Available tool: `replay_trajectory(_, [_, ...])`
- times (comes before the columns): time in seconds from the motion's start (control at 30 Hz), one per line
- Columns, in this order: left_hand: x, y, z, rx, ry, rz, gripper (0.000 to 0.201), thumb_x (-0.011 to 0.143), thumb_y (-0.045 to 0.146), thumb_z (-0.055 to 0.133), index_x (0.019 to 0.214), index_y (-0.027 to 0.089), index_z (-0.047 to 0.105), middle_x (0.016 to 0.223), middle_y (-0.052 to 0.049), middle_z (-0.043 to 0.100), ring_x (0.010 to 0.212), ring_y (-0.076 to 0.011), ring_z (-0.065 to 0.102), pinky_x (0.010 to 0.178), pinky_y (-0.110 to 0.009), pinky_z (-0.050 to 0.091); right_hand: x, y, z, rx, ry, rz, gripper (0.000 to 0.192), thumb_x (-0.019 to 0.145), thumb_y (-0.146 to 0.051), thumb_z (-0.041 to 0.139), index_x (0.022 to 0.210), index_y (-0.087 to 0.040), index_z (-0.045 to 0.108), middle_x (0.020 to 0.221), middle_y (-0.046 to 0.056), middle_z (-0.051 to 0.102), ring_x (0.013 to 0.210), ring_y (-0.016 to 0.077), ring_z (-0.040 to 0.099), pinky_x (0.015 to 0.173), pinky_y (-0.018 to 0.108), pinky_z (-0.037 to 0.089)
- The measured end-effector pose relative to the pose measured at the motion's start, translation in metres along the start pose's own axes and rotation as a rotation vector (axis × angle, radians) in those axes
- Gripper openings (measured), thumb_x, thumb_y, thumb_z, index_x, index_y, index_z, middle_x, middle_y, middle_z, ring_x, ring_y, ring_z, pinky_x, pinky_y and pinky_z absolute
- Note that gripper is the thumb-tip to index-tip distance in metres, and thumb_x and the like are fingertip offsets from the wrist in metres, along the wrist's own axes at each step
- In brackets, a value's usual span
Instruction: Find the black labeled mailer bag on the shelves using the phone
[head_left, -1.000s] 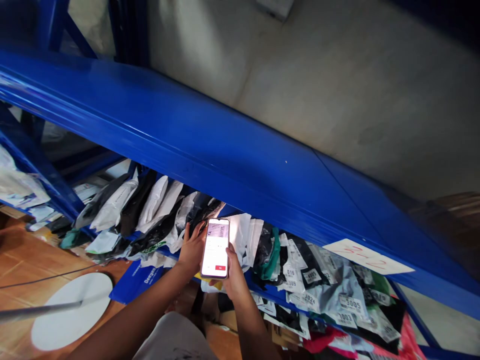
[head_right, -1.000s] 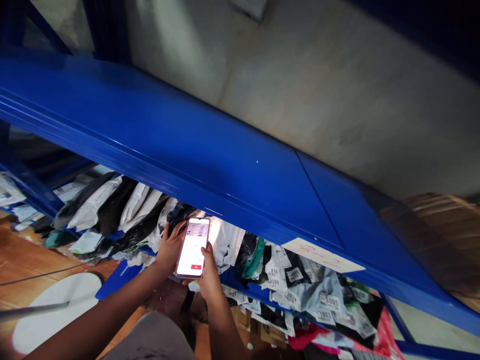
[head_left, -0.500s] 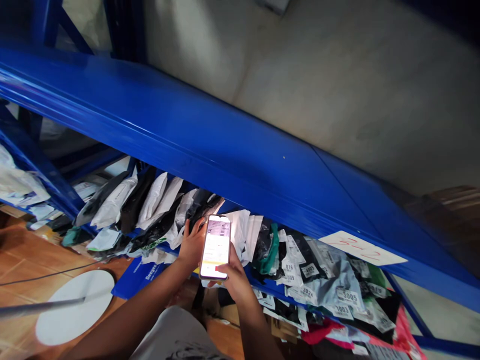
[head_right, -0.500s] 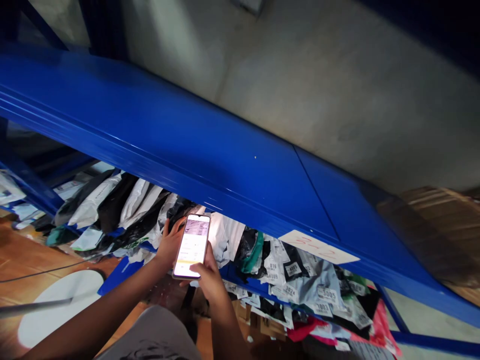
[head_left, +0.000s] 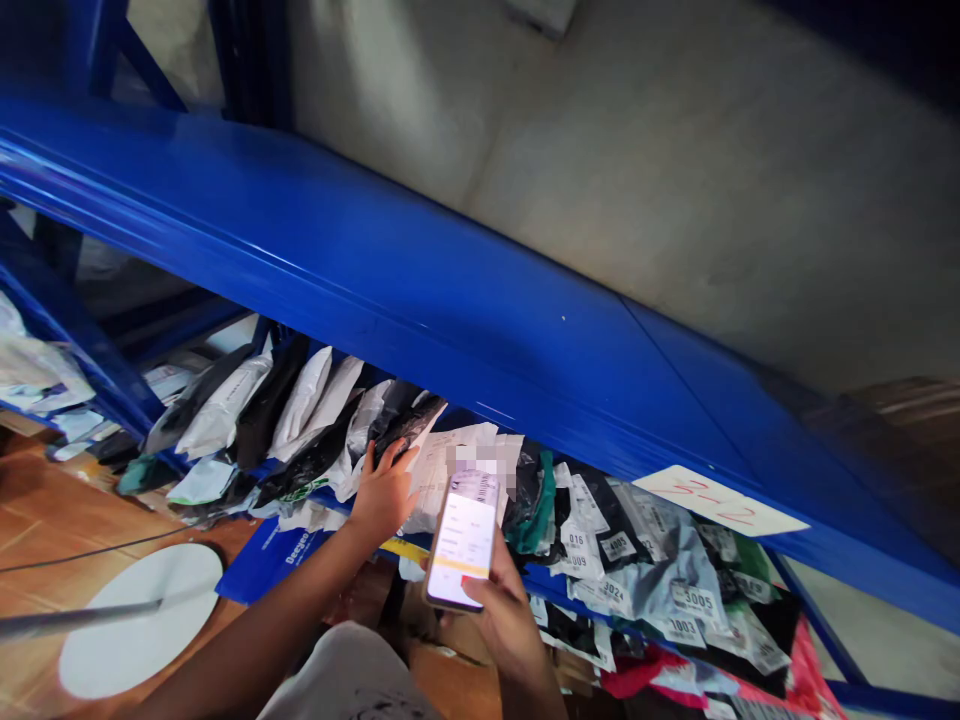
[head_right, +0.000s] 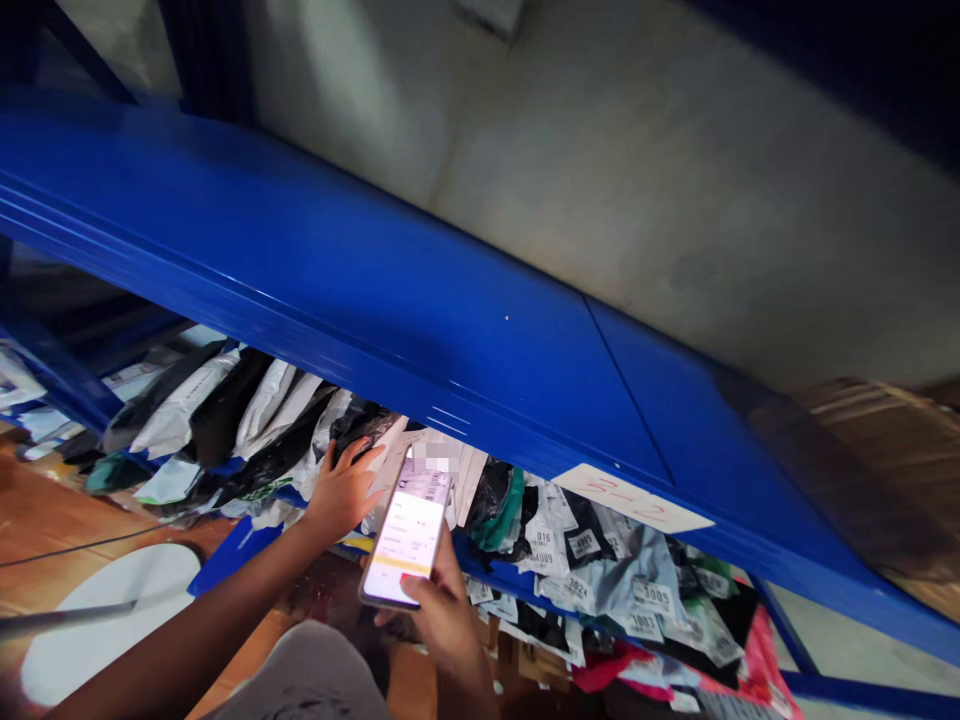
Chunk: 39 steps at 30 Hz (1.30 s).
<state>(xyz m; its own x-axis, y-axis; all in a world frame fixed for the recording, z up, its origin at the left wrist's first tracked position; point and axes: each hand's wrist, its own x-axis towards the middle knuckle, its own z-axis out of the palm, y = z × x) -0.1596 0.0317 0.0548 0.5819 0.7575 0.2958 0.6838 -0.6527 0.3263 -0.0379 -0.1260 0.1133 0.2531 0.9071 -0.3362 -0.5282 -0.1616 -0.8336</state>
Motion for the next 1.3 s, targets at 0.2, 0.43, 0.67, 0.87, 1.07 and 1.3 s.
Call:
replay_trajectory(0.2, [0.002,-0.007,0.004,0.004,0.017,-0.005,0.02,0.082,0.014,0.057,0.081,0.024,0.074,0.132,0.001,0.061,0.132,-0.0314,0.043,0.112,-0.063,0.029,-0.024,-0.006,-0.024,0.011,0.22,-0.058,0.101,0.058,-0.019,0.082,0.146,-0.029,0.035,0.103,0.009,0.076,0.083,0.0324,0.073,0.047,0.033,0.056])
replay_trajectory(0.43, [-0.001,-0.02,0.013,0.018,0.043,0.059,0.044,0.085,0.012,0.051,0.123,0.03,0.064,0.139,-0.002,0.056,0.132,-0.0277,0.043,0.112,-0.056,0.032,-0.028,-0.005,-0.025,0.005,0.269,-0.036,0.104,0.057,-0.023,0.084,0.147,-0.031,0.033,0.106,0.009,0.076,0.083,0.0293,0.073,0.048,0.028,0.053])
replay_trajectory(0.67, [0.001,-0.018,0.015,0.048,0.037,0.015,0.055,0.083,0.009,0.045,0.137,0.016,0.051,0.141,-0.008,0.054,0.132,-0.026,0.043,0.116,-0.05,0.029,-0.024,-0.002,-0.02,0.002,0.295,-0.026,0.094,0.059,-0.021,0.083,0.143,-0.027,0.042,0.096,0.009,0.078,0.074,0.0283,0.072,0.046,0.028,0.051])
replay_trajectory(0.87, [0.003,-0.011,-0.002,-0.08,-0.021,-0.045,0.045,0.08,0.02,0.054,0.125,0.013,0.062,0.141,-0.01,0.053,0.134,-0.029,0.04,0.116,-0.056,0.028,-0.02,0.002,-0.02,-0.016,0.276,-0.023,0.098,0.057,-0.022,0.083,0.144,-0.03,0.039,0.097,0.007,0.077,0.071,0.0252,0.071,0.045,0.026,0.049])
replay_trajectory(1.07, [-0.001,-0.009,-0.009,-0.087,-0.051,0.015,0.022,0.082,0.022,0.055,0.071,0.021,0.074,0.147,-0.006,0.046,0.137,-0.0312,0.038,0.115,-0.062,0.024,-0.017,0.01,-0.023,0.105,0.189,-0.054,0.091,0.058,-0.026,0.073,0.143,-0.028,0.041,0.097,0.01,0.077,0.076,0.0298,0.071,0.043,0.028,0.047])
replay_trajectory(1.3, [-0.004,-0.025,0.001,-0.041,0.056,0.008,0.024,0.072,0.039,0.069,0.086,0.021,0.075,0.146,-0.005,0.047,0.133,-0.0343,0.042,0.116,-0.063,0.022,-0.011,0.018,-0.012,0.128,0.11,-0.054,0.087,0.062,-0.025,0.072,0.143,-0.029,0.04,0.095,0.009,0.077,0.077,0.0298,0.072,0.043,0.028,0.048])
